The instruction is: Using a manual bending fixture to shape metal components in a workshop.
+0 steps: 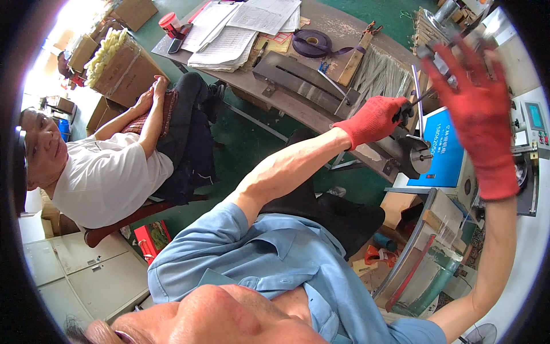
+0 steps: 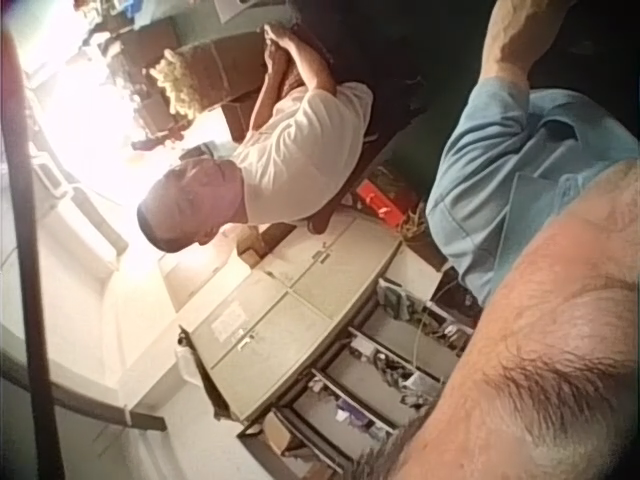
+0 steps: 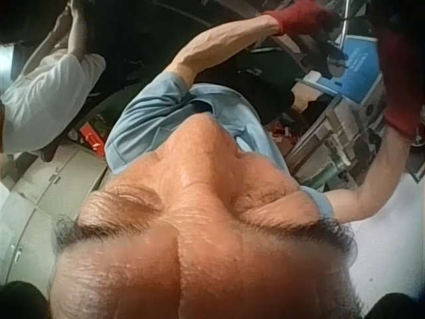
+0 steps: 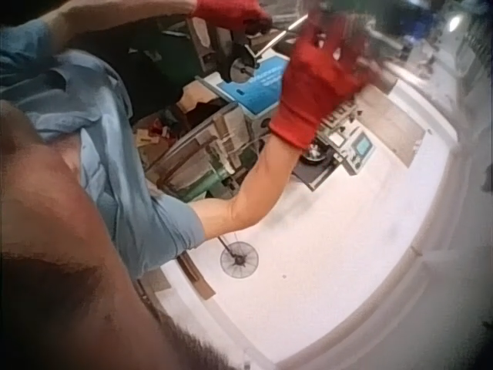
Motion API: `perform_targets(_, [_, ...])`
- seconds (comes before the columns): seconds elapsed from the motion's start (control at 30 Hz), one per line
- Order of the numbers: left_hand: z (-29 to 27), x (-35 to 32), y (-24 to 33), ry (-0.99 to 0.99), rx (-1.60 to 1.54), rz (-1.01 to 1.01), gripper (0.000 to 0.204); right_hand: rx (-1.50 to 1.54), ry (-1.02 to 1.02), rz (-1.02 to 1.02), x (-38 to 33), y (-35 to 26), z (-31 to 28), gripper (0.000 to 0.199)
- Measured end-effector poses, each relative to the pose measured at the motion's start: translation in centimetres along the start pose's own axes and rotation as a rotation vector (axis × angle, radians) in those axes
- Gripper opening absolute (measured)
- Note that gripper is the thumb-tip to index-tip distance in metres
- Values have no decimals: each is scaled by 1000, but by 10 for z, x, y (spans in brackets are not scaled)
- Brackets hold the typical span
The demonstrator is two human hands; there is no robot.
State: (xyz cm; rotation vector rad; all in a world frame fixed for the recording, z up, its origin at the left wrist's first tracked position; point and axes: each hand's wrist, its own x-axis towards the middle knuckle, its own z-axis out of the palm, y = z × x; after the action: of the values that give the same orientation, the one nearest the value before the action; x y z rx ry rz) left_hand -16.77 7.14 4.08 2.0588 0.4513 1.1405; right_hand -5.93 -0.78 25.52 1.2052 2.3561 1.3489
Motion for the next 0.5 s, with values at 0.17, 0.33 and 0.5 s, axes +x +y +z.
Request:
perform_targets(0.17, [-11, 6, 16, -103, 112, 73, 20, 15, -363, -97, -7, -14, 20, 46])
perform_targets(0.33, [-51, 2, -1, -222, 299, 88, 17, -12, -415, -56, -24, 9, 16, 49])
perform_targets(0.5, [-91, -7, -5, -331, 420, 62, 18, 0, -392, -37, -64, 47, 22, 48])
